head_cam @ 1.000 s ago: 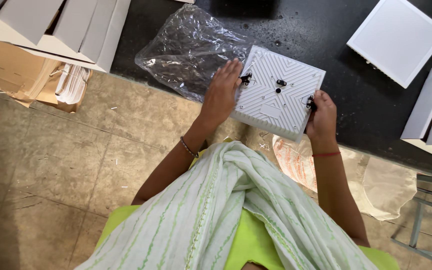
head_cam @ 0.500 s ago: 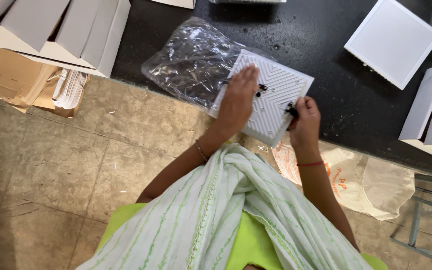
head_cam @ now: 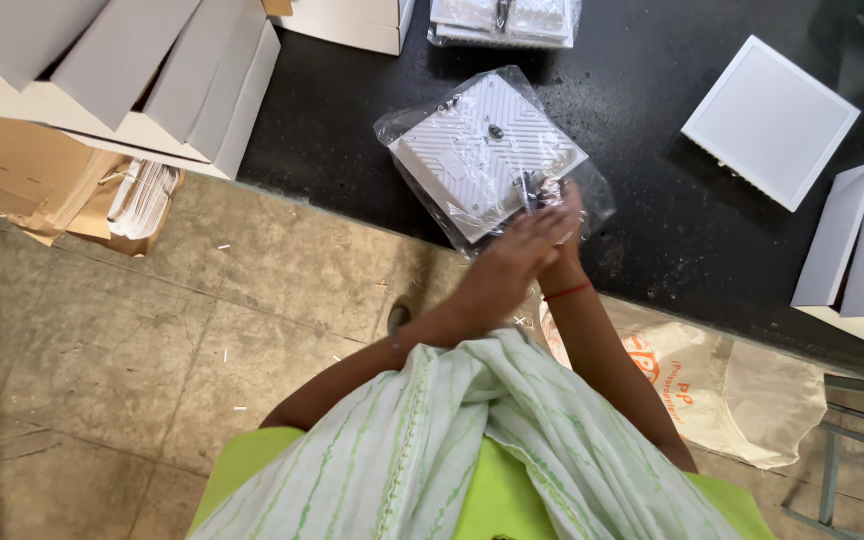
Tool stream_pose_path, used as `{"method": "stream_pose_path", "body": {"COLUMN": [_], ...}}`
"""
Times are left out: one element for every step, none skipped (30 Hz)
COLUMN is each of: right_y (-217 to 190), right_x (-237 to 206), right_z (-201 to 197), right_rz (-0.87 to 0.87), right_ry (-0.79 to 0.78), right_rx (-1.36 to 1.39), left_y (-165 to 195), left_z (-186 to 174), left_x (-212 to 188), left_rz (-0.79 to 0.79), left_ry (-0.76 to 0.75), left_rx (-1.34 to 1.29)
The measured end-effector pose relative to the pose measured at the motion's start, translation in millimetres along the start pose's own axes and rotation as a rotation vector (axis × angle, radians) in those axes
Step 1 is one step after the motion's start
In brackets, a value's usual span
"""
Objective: The person places square white panels one at a time into clear plastic bags, folds the plastic over each panel, and stacks the wrapped panels on the workbench. They occasionally reach into a nearby sack and reposition the plastic sheeting between panels.
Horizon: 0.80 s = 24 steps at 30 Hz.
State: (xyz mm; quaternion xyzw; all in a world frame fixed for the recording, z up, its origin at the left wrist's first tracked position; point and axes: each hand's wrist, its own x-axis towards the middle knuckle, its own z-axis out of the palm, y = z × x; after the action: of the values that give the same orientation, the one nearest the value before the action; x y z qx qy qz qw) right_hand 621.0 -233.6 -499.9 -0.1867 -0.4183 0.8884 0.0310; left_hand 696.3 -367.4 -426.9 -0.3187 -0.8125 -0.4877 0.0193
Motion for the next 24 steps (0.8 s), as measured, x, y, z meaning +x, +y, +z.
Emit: {"method": "stream_pose_path", "body": {"right_y": [2,1,1,1,1,-1,-3,-5,-6,-7,-8,-7,-7,-6,-4,-4,-3,-4,-7,-9,-12,-14,-20,-28], "right_x": [7,9,10,10,10,6,2,-3,-7,-10,-12,-11,-10,-6,-2,1,5,7,7,8,8,6,0,-7], "right_z": [4,10,13,13,13,13,13,13,13,14,15,16,19,21,24,27,29,33,37,40,41,43,47,52], "right_rz": [0.059,0.119,0.102,0.084,0.065,0.077,0.091,0.107,0.128,0.147,0.165,0.165,0.162,0.158,0.093,0.028,-0.039,0.002,0.043,0.082,0.098,0.114,0.128,0.116], "right_ry": [0.023,0.047,-0.018,-0.079,-0.139,-0.118,-0.096,-0.074,-0.043,-0.012,0.024,0.024,0.022,0.017,-0.022,-0.059,-0.097,-0.060,-0.024,0.010,0.044,0.081,0.119,0.056], "right_rx": [0.053,0.107,0.123,0.139,0.155,0.155,0.156,0.158,0.154,0.150,0.146,0.164,0.185,0.208,0.134,0.059,-0.017,0.081,0.179,0.278,0.233,0.189,0.146,0.121], "left_y": [-10,-20,-31,-43,-55,-68,-79,-85,-91,-96,-99,-103,-106,-108,-112,-114,-116,-119,-120,-121,-120,-118,-115,-110], "left_z": [-14,-30,-49,-69,-86,-103,-116,-124,-130,-134,-135,-135,-135,-135,-136,-136,-136,-136,-135,-135,-133,-133,-133,-134], "left_x": [-3,-9,-17,-23,-27,-27,-28,-29,-29,-26,-20,-15,-9,-2,4,11,18,26,32,39,45,49,53,57], "left_rz": [-0.007,-0.058,-0.108,-0.097,-0.085,-0.068,-0.054,-0.054,-0.051,-0.045,-0.006,0.032,0.073,0.121,0.169,0.217,0.281,0.344,0.404,0.444,0.484,0.523,0.550,0.579], "left_ry": [-0.047,-0.075,-0.106,-0.057,-0.008,0.008,0.025,-0.011,-0.043,-0.075,-0.096,-0.120,-0.142,-0.150,-0.161,-0.172,-0.152,-0.131,-0.109,-0.115,-0.121,-0.128,-0.107,-0.088], "left_rx": [-0.015,-0.082,-0.150,-0.043,0.063,0.229,0.396,0.491,0.586,0.682,0.653,0.620,0.590,0.600,0.610,0.620,0.616,0.611,0.604,0.606,0.606,0.605,0.585,0.564]}}
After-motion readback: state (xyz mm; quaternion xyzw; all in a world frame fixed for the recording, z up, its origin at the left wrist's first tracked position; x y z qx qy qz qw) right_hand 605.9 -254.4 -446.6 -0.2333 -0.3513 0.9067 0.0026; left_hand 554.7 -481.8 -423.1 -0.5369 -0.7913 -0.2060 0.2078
